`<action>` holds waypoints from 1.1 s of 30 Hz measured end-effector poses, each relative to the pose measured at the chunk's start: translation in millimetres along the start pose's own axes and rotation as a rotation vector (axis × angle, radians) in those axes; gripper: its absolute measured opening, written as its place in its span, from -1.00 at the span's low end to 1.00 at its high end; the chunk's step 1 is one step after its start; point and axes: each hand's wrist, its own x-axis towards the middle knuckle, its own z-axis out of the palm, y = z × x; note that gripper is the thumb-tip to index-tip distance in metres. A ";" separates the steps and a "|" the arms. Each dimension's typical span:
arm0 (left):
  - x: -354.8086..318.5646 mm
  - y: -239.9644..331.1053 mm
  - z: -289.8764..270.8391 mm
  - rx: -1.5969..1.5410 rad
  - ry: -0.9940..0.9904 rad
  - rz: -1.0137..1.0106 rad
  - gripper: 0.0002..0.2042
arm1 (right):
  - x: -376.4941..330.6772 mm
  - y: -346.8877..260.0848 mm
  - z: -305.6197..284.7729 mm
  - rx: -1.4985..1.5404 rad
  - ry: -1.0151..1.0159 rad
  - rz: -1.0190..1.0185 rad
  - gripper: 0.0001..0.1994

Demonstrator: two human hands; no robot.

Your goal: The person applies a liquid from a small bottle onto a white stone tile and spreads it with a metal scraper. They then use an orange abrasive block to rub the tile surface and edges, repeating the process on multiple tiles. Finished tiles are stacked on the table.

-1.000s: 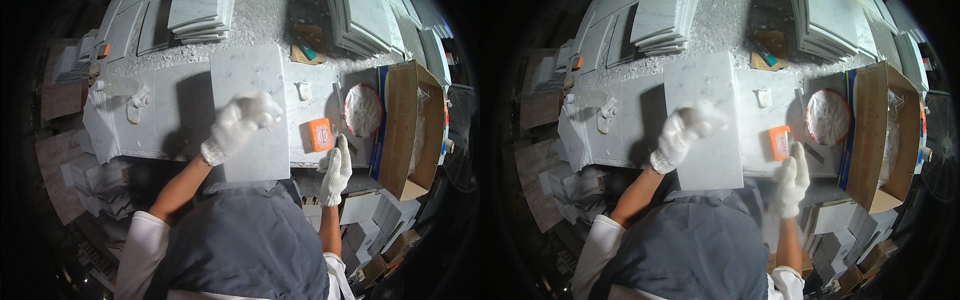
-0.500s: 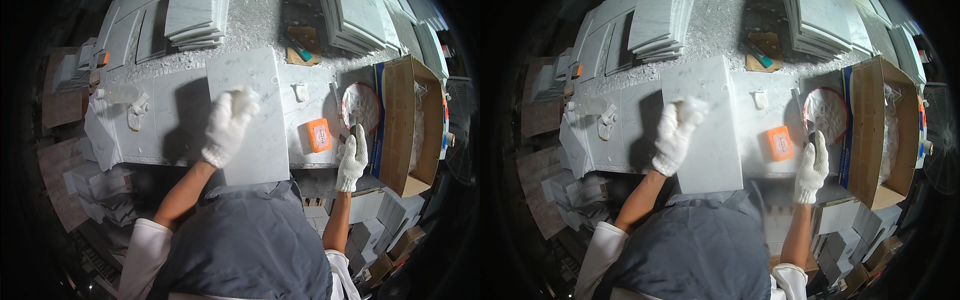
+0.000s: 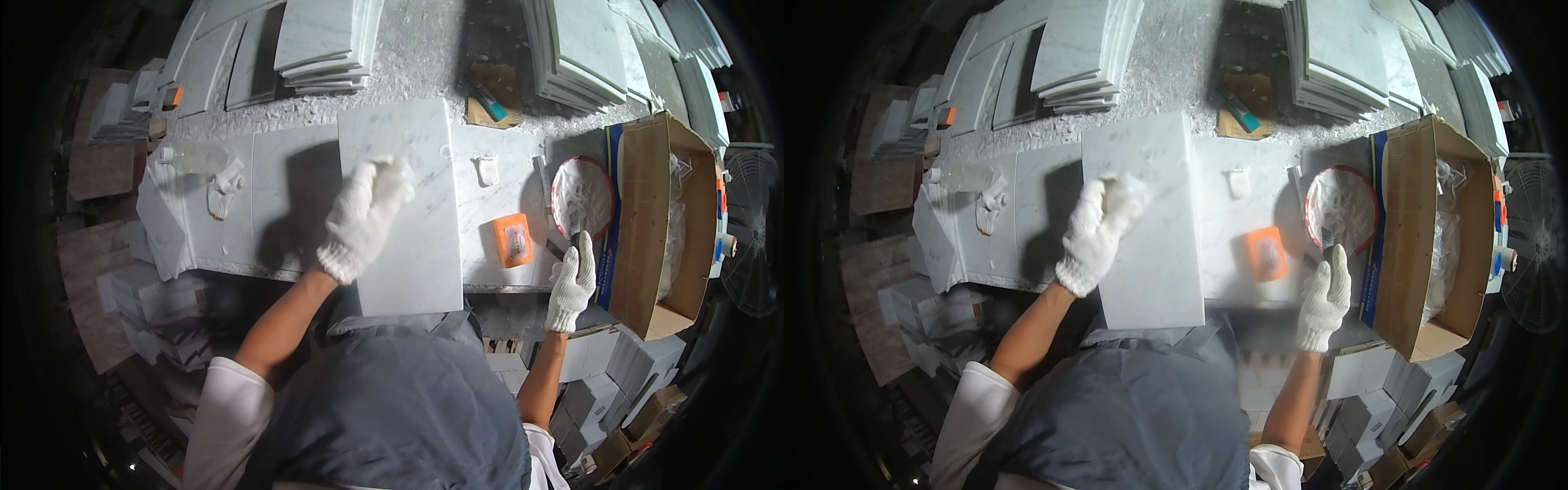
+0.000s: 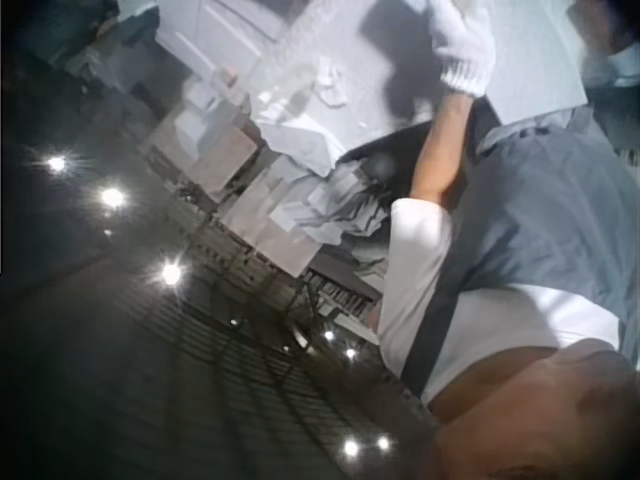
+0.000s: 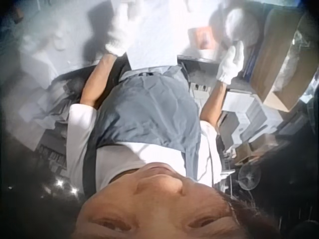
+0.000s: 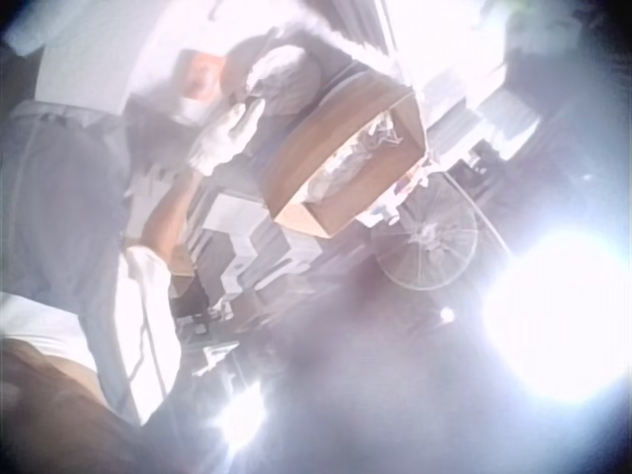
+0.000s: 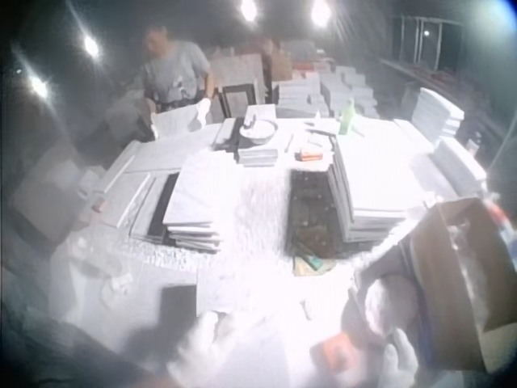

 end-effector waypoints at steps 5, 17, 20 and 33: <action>-35.8 -7.0 -6.1 -0.201 -0.205 -0.028 -0.69 | 2.3 -7.0 1.4 0.003 0.016 -0.044 -0.60; -24.0 -44.2 -24.4 -0.606 0.164 -0.219 -0.53 | 28.6 3.6 14.0 -0.724 0.071 -0.268 -0.72; -23.1 -43.7 -21.2 -0.765 0.156 -0.176 -0.54 | 31.0 6.5 16.3 -0.691 0.026 -0.240 -0.73; -21.0 -45.7 -24.2 -0.789 0.175 -0.111 -0.57 | 41.6 28.7 15.2 -0.072 -0.115 0.142 -0.63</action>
